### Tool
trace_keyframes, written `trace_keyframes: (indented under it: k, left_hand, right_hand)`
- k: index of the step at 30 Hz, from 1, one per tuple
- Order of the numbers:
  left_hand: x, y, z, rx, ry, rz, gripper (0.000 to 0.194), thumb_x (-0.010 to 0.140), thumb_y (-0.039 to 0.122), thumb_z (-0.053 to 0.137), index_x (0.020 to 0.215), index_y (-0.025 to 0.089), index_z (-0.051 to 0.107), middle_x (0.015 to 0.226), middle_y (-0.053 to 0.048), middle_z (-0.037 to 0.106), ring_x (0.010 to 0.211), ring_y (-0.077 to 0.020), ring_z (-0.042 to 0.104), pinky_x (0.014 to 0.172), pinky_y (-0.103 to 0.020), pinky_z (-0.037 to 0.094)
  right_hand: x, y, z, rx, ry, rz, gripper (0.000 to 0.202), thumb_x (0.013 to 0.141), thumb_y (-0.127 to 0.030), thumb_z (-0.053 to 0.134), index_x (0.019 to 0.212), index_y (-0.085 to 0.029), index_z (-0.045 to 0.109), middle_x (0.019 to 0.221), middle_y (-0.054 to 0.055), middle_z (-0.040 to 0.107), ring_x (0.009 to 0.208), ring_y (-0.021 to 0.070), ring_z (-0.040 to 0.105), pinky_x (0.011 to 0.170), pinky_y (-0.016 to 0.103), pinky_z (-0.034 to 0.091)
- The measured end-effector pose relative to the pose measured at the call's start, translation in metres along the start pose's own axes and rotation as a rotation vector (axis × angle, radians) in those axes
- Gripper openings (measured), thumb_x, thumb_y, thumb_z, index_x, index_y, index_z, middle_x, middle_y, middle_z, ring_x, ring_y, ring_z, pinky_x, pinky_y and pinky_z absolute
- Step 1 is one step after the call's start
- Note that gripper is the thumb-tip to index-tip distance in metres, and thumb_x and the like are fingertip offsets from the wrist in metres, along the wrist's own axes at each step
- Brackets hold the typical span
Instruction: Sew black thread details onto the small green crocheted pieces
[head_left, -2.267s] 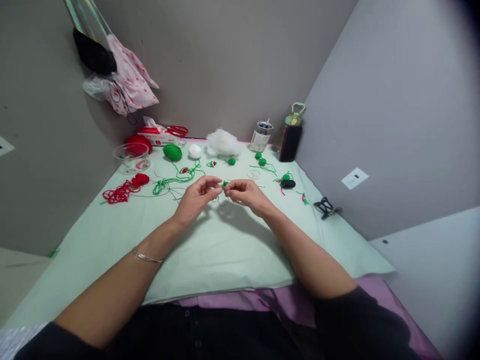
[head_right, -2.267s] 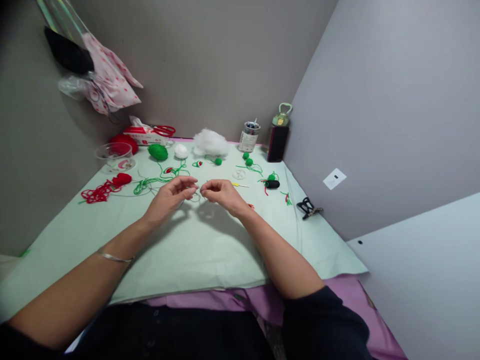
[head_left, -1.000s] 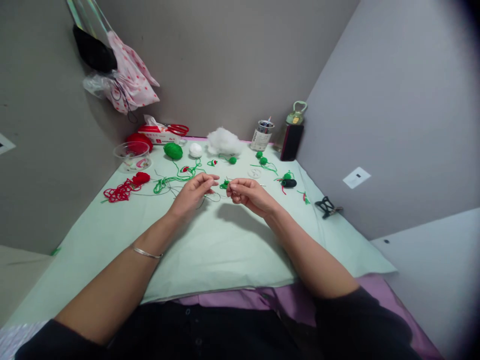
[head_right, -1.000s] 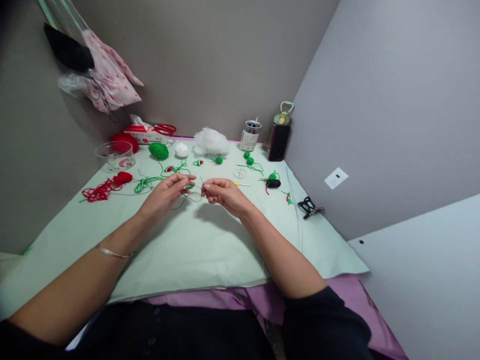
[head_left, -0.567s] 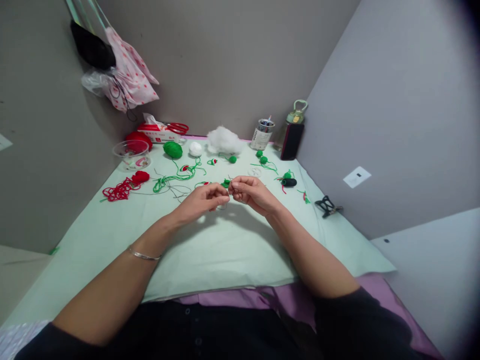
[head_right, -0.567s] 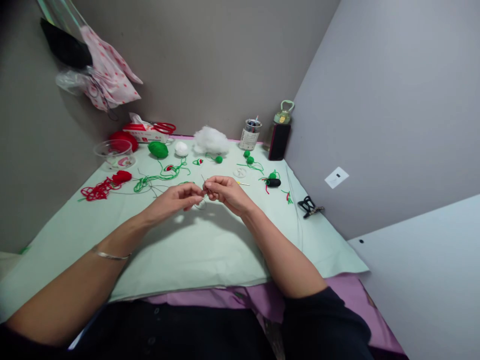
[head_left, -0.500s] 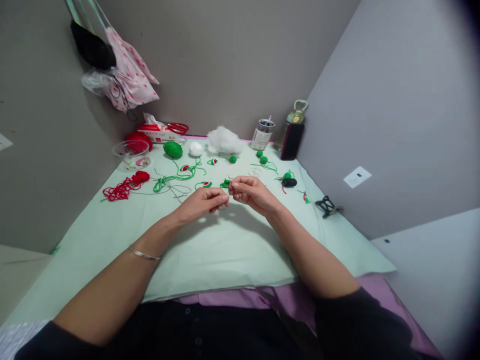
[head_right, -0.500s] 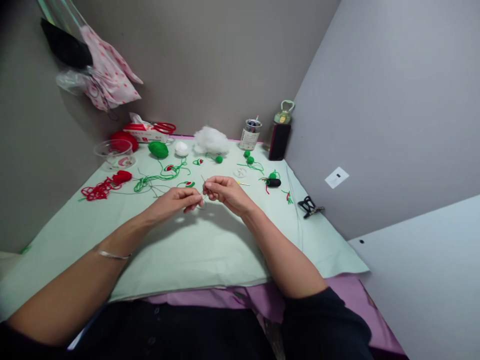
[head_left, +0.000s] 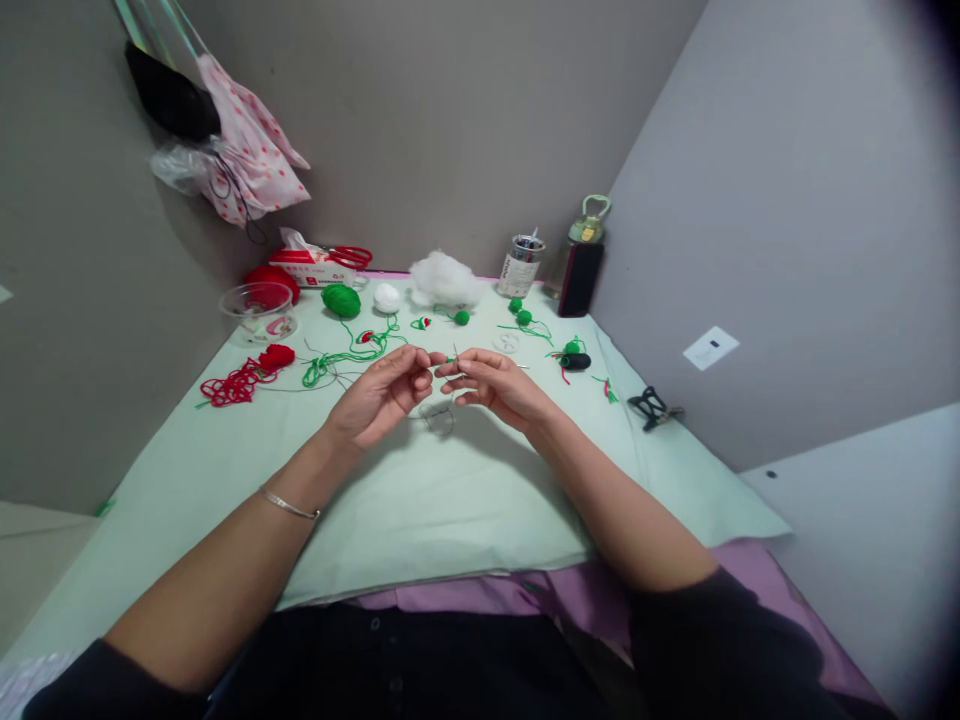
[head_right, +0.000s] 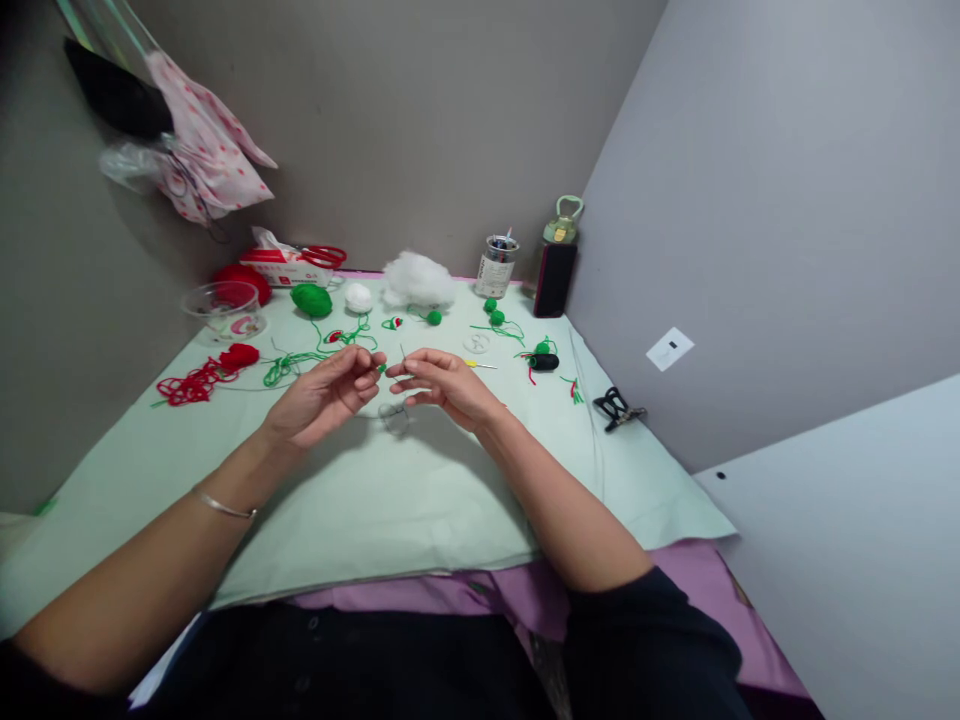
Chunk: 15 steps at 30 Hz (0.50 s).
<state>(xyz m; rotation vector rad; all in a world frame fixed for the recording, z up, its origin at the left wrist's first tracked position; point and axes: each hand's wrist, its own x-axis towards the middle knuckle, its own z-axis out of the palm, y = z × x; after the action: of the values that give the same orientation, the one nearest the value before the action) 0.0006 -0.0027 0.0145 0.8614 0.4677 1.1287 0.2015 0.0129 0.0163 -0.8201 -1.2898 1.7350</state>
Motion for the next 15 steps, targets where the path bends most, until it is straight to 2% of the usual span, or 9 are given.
trace_keyframes:
  k: [2, 5, 7, 10, 15]
  left_hand:
    - [0.000, -0.001, -0.001, 0.078, 0.013, 0.034, 0.021, 0.087, 0.036, 0.072, 0.083, 0.015, 0.072, 0.090, -0.005, 0.063, 0.070, -0.0081, 0.052, 0.068, -0.018, 0.048]
    - [-0.001, -0.006, -0.002, 0.345, 0.062, 0.145, 0.024, 0.091, 0.038, 0.065, 0.097, 0.018, 0.075, 0.088, -0.003, 0.062, 0.076, -0.0104, 0.054, 0.074, -0.021, 0.048]
    - [-0.004, -0.011, -0.001, 0.597, 0.094, 0.246, 0.028, 0.094, 0.037, 0.061, 0.112, 0.020, 0.073, 0.092, -0.003, 0.062, 0.080, -0.0123, 0.055, 0.081, -0.025, 0.048]
    - [-0.007, -0.016, 0.001, 0.942, 0.091, 0.406, 0.036, 0.099, 0.034, 0.052, 0.129, 0.021, 0.065, 0.099, -0.005, 0.061, 0.089, -0.0157, 0.057, 0.090, -0.031, 0.047]
    - [-0.008, -0.024, 0.000, 1.224, -0.012, 0.562, 0.042, 0.103, 0.030, 0.043, 0.143, 0.022, 0.053, 0.104, -0.007, 0.060, 0.098, -0.0186, 0.056, 0.093, -0.035, 0.048]
  right_hand:
    - [0.000, -0.002, 0.000, -0.112, 0.117, -0.094, 0.026, 0.077, -0.040, 0.079, 0.084, -0.018, 0.068, 0.102, 0.005, 0.074, 0.086, 0.0136, 0.067, 0.069, 0.023, 0.055]
    - [-0.001, -0.004, 0.003, -0.185, 0.209, -0.228, 0.026, 0.080, -0.041, 0.076, 0.082, -0.017, 0.067, 0.079, 0.002, 0.072, 0.062, 0.0088, 0.060, 0.053, 0.019, 0.046]
    - [-0.004, -0.006, 0.008, -0.209, 0.195, -0.260, 0.027, 0.082, -0.042, 0.073, 0.084, -0.017, 0.065, 0.066, -0.001, 0.067, 0.050, 0.0068, 0.051, 0.046, 0.019, 0.038]
    - [-0.009, -0.007, 0.016, -0.287, 0.133, -0.271, 0.028, 0.084, -0.043, 0.071, 0.087, -0.016, 0.065, 0.061, -0.002, 0.064, 0.047, 0.0068, 0.048, 0.046, 0.020, 0.038]
    - [-0.011, -0.002, 0.021, -0.403, 0.080, -0.332, 0.024, 0.090, -0.041, 0.065, 0.088, -0.016, 0.066, 0.061, -0.003, 0.061, 0.051, 0.0073, 0.051, 0.049, 0.020, 0.042]
